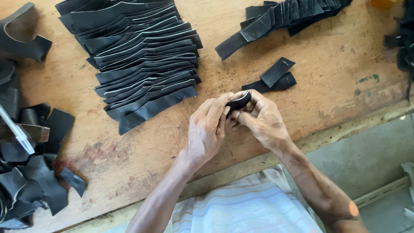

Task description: The person repeatedly picks up small black rubber pieces from a pile on a wooden table, folds each piece in half by hand, and places it into a separate stack. The process is continuous and repetitive throughout the clip.

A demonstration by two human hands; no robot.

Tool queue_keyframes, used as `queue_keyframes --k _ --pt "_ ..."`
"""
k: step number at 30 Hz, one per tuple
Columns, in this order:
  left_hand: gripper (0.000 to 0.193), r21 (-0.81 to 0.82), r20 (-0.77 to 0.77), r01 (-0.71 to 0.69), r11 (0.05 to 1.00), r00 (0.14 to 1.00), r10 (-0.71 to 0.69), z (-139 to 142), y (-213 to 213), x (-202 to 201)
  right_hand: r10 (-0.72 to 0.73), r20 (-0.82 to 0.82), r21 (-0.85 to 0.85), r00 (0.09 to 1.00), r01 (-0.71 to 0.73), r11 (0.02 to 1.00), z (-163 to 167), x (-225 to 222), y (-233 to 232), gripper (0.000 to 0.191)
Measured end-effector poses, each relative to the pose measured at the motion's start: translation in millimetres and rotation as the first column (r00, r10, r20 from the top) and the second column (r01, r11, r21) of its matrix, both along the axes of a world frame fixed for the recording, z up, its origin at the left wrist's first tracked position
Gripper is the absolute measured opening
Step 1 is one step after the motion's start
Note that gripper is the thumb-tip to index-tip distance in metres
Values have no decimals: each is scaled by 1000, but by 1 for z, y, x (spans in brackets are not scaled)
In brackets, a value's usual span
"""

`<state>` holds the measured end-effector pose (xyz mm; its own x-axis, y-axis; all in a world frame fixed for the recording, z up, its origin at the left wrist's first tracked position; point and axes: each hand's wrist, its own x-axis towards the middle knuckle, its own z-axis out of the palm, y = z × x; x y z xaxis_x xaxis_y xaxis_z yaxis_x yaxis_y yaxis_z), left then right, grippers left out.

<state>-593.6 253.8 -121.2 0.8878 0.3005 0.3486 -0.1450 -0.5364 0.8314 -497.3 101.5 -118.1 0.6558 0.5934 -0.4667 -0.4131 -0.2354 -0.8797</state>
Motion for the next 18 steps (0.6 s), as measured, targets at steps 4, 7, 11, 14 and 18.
queue_keyframes --k 4,7,11,14,18 --pt "14 -164 -257 -80 983 966 35 -6 -6 6 17 4 65 1000 -18 998 0 -3 1 29" --pt "19 -354 -411 -205 913 910 45 -4 -7 15 -1 -62 76 998 6 997 -2 -2 -1 30" --pt "35 -526 -312 -178 832 950 6 10 3 13 -31 -125 138 992 48 989 -4 8 -7 28" --pt "55 -412 -228 -14 911 970 -88 15 11 9 -24 -124 148 992 43 988 -7 11 -7 27" --pt "49 -225 -221 -53 973 975 2 6 13 10 -24 -41 31 999 25 999 -13 10 5 29"
